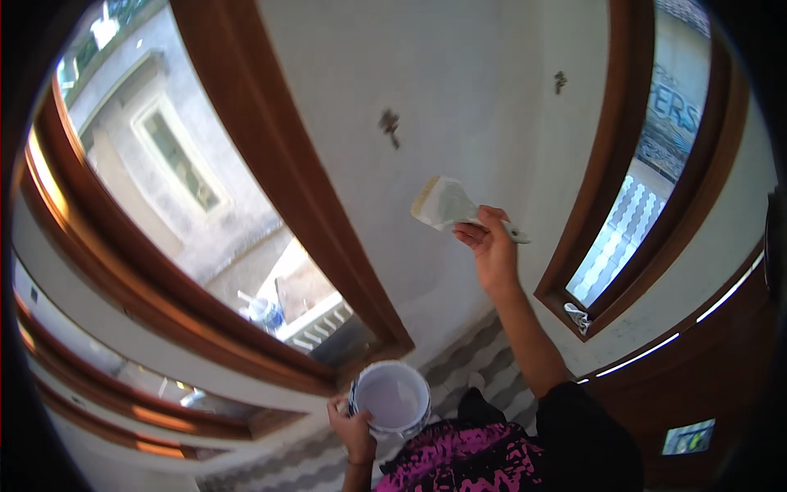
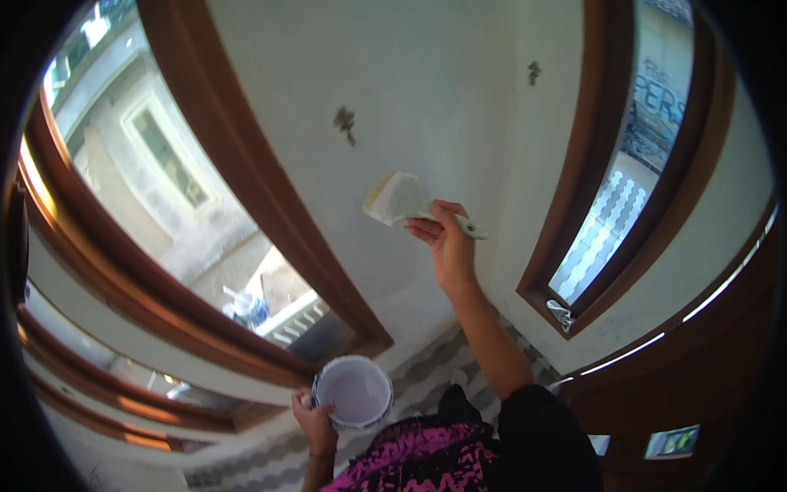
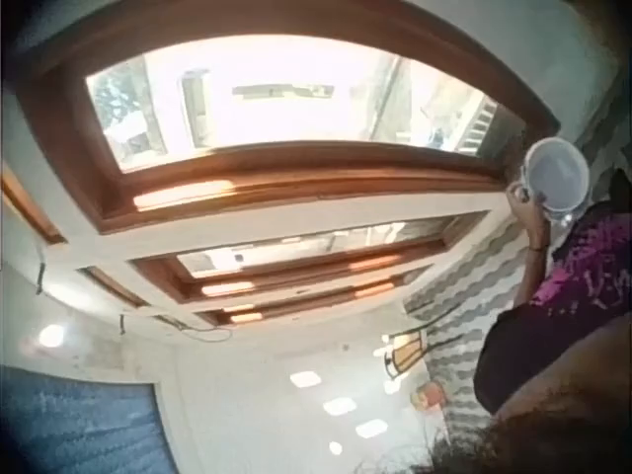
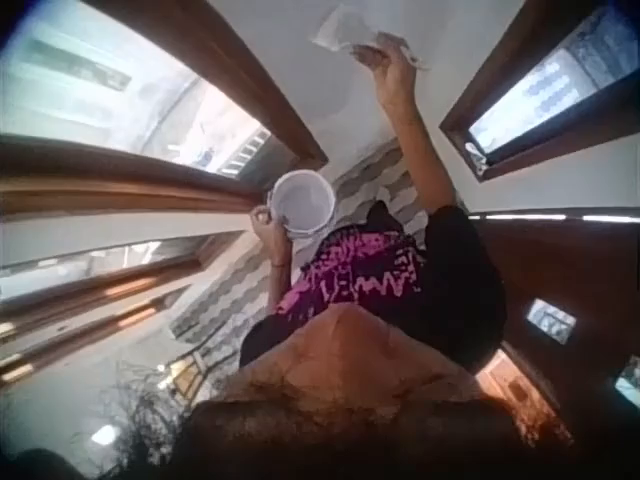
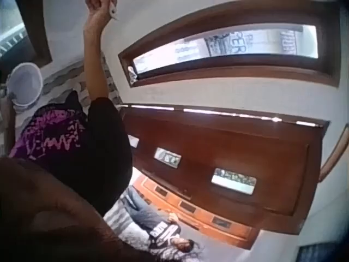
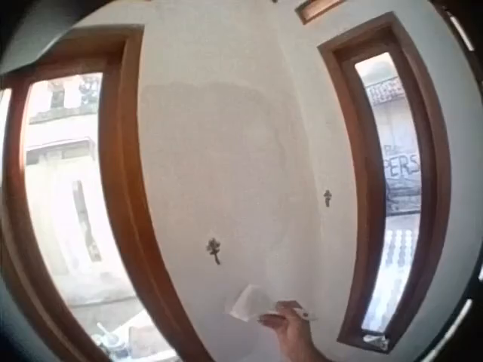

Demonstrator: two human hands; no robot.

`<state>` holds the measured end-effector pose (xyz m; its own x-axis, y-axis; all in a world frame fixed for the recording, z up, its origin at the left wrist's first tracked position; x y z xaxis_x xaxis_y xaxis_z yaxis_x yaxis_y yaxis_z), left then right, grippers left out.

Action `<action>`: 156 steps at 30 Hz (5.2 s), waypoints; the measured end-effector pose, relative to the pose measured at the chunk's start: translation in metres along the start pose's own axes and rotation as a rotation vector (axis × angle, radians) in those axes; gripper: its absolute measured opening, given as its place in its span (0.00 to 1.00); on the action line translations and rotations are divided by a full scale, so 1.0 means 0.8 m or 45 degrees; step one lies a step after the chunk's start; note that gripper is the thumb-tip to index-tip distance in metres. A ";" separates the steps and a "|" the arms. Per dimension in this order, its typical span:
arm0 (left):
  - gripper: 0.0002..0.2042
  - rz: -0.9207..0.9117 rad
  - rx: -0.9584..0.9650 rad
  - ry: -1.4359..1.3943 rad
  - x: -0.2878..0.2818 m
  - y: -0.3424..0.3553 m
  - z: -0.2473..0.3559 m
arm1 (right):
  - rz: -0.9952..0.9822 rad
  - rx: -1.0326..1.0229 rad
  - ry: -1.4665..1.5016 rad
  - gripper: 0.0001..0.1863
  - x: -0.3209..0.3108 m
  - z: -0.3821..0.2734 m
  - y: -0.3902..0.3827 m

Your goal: Painting an interior wall using a brush and white paint from a bucket.

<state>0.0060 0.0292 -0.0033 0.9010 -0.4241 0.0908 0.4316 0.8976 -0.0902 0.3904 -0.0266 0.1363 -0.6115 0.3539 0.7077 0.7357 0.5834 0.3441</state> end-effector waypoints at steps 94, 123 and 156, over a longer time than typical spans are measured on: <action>0.27 0.045 -0.152 -0.083 -0.007 0.040 0.010 | 0.639 0.061 -0.030 0.11 -0.263 0.304 -0.099; 0.28 0.230 -0.065 -0.036 -0.045 0.033 0.030 | 0.250 -0.194 0.226 0.10 -0.166 0.157 -0.001; 0.29 0.214 -0.080 -0.067 -0.033 0.038 0.044 | 0.511 -0.017 0.143 0.08 -0.156 0.182 -0.022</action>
<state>-0.0063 0.0721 0.0261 0.9579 -0.2605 0.1205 0.2784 0.9452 -0.1703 0.4114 0.0257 -0.0478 -0.2406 0.4688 0.8499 0.9135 0.4054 0.0349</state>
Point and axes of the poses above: each hand's wrist, its own y-axis towards the middle knuckle, its own x-axis out of the palm, z = x × y, the point moved 3 cm from there along y, towards the middle knuckle, and after that the axes turned 14 degrees about -z, right-handed, at the moved point
